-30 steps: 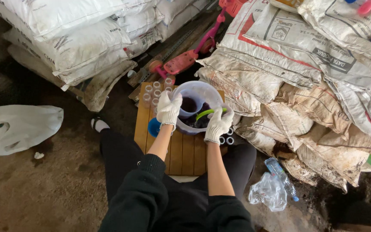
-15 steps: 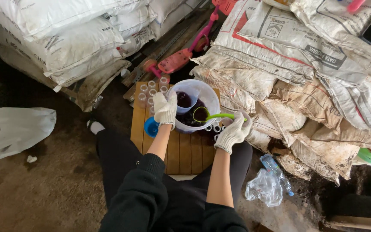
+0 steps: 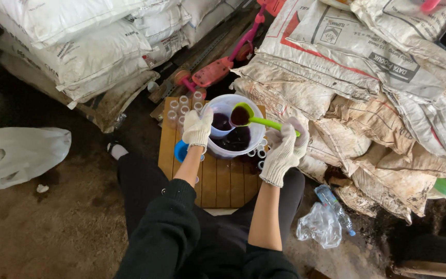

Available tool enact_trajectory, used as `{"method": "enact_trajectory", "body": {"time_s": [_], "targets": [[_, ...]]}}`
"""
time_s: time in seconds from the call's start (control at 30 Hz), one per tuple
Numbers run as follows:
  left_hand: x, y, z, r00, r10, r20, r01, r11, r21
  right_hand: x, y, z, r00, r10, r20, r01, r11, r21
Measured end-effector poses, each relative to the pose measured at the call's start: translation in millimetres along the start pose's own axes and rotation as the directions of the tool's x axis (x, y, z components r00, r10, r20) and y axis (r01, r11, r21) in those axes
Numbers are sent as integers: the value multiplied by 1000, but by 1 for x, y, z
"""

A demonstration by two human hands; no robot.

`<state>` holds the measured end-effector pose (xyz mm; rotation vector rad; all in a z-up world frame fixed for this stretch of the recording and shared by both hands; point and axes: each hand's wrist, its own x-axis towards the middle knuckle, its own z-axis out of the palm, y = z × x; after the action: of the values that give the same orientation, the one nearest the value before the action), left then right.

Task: Filling small plastic vials with liquid from a bucket using a ladle and funnel

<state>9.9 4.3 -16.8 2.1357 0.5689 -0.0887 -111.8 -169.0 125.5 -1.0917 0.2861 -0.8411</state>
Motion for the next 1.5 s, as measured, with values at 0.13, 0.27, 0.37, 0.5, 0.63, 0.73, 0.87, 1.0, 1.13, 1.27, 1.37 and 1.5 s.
{"method": "enact_trajectory", "body": {"time_s": [0.13, 0.27, 0.37, 0.5, 0.63, 0.73, 0.87, 1.0, 1.13, 1.27, 1.37, 1.5], "targets": [[1, 3, -1, 999, 1, -36, -1, 1000, -16, -12, -7, 14, 1000, -7, 3, 8, 1000, -24], [0, 6, 0, 993, 38, -113, -50, 993, -105, -9, -9, 6, 978, -35, 207, 33, 999, 14], [-14, 14, -7, 915, 260, -308, -288, 956, -49, -14, -21, 9, 969, -19, 247, 17, 1000, 14], [-23, 36, -21, 953, 181, -242, -214, 970, -118, -9, -21, -6, 962, -4, 274, -4, 1000, 30], [-39, 53, -31, 982, 102, -157, -131, 974, -186, -15, -39, -8, 959, 34, 281, -11, 996, -84], [-67, 61, -45, 997, 36, -71, -53, 964, -262, -20, -50, -11, 963, 9, 268, 22, 994, -112], [-112, 57, -62, 993, -57, 101, 84, 953, -293, -23, -68, -21, 945, 31, 326, 25, 986, -165], [-139, 33, -50, 988, -80, 132, 98, 986, -135, -33, -74, -36, 973, 57, 225, -17, 984, -177], [-150, -22, -6, 961, -186, 207, 211, 972, -108, -40, -75, -48, 966, 140, 218, -77, 959, -273], [-156, -72, 27, 960, -181, 214, 200, 977, -69, -46, -66, -58, 937, 318, 147, -237, 884, -402], [-165, -95, 29, 966, -149, 211, 167, 984, -69, -54, -48, -61, 889, 444, 108, -323, 777, -540], [-149, -96, 20, 964, -174, 203, 189, 980, -59, -74, -18, -70, 867, 487, 107, -348, 744, -570]]}}
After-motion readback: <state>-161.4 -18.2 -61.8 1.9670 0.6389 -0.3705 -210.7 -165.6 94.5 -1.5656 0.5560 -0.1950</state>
